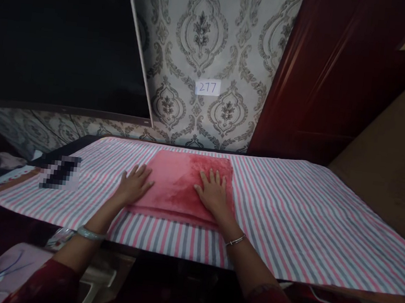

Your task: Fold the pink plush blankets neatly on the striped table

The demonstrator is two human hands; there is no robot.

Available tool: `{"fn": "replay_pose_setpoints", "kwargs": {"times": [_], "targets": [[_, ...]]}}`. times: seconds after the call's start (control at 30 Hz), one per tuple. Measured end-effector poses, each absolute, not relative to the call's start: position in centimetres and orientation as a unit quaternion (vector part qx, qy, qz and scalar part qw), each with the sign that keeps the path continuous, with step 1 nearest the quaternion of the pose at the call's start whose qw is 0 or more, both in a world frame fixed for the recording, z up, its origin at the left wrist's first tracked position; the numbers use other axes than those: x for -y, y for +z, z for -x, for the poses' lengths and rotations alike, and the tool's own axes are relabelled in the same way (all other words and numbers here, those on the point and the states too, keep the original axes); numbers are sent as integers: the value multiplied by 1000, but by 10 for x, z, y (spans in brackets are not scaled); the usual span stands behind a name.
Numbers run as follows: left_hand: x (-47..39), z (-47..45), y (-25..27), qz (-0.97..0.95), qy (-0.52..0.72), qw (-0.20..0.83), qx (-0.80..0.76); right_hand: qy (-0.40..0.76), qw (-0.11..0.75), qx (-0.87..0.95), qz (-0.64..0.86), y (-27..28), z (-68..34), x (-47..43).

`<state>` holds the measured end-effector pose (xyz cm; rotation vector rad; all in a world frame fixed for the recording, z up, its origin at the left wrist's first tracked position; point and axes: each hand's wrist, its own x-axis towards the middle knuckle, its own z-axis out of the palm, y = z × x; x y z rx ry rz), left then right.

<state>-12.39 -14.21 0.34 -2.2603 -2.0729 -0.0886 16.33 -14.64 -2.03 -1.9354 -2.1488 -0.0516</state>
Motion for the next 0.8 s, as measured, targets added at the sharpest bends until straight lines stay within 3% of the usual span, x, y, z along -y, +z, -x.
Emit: {"fn": "replay_pose_setpoints", "kwargs": {"times": [0.1,0.33,0.8], "targets": [[147,99,15,768,-54,59,635,-9,148,737,660,-8,-155,155],[149,38,5,837,-67,-6,543,-8,152,753,640,-9,-147,159],[149,36,-31,847,-79,34,524,-24,144,741,655,-37,-162,162]]}}
